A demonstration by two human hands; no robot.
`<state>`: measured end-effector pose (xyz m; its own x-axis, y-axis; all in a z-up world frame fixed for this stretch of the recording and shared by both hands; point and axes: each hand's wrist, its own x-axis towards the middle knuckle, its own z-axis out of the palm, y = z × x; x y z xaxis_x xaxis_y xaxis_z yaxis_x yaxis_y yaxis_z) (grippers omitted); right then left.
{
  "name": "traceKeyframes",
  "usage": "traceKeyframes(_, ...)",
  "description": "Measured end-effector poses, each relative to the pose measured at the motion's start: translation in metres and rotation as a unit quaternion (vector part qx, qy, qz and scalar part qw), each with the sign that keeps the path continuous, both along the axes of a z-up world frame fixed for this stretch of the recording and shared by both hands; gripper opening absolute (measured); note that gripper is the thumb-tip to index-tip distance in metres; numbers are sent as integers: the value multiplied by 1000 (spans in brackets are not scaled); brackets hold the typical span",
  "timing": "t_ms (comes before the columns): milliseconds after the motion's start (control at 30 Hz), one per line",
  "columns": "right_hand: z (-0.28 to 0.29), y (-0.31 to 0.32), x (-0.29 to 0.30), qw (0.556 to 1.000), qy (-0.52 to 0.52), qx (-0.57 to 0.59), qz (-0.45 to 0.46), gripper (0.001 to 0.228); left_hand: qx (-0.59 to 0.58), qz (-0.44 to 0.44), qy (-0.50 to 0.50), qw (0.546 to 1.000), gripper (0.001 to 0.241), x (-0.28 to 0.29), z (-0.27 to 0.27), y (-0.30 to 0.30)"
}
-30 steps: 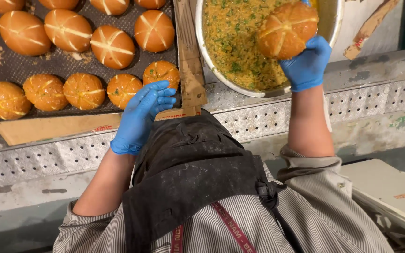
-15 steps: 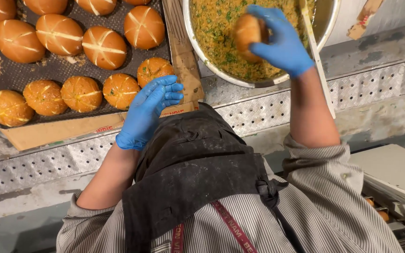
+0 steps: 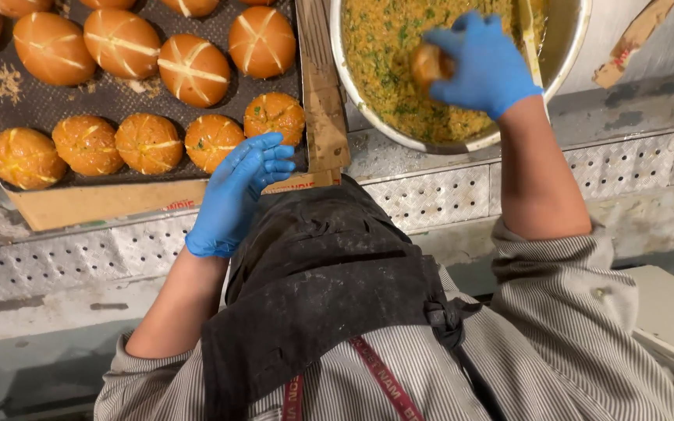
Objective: Dipping scored bread rolls into a bowl of savory herb mixture and arranging them on a baking tray.
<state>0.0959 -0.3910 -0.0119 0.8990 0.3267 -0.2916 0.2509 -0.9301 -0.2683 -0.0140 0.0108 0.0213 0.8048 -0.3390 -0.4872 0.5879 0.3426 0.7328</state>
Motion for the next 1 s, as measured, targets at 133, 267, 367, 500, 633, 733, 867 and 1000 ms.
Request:
traceKeyframes(133, -24, 14, 2, 1000, 0, 6, -9, 65, 22, -3, 6, 1000, 42, 0, -6, -3)
traceKeyframes(267, -23, -5, -7, 989, 41, 141, -11, 69, -7, -18, -6, 1000, 42, 3, 1, -5)
traceKeyframes(367, -21, -34, -22, 922, 78, 369, -92, 71, -10, -18, -8, 1000, 42, 5, -7, -8)
traceKeyframes(500, -18, -42, -43, 599, 151, 754, -225, 83, 2, -42, 8, 999, 42, 5, -17, -17)
traceKeyframes(633, -19, -34, -66, 410, 168, 861, -249, 89, 20, -76, 18, 997, 43, 14, -7, -43)
traceKeyframes(733, 1, -11, -80, 342, 157, 894, -245, 87, 9, -137, -35, 990, 44, 22, 1, -71)
traceKeyframes(867, 8, -8, -95, 315, 127, 906, -254, 83, -43, -200, -79, 976, 43, 27, 10, -96)
traceKeyframes(1000, 5, -29, -95, 456, 75, 849, -255, 72, -40, -198, -82, 976, 44, 23, 15, -88)
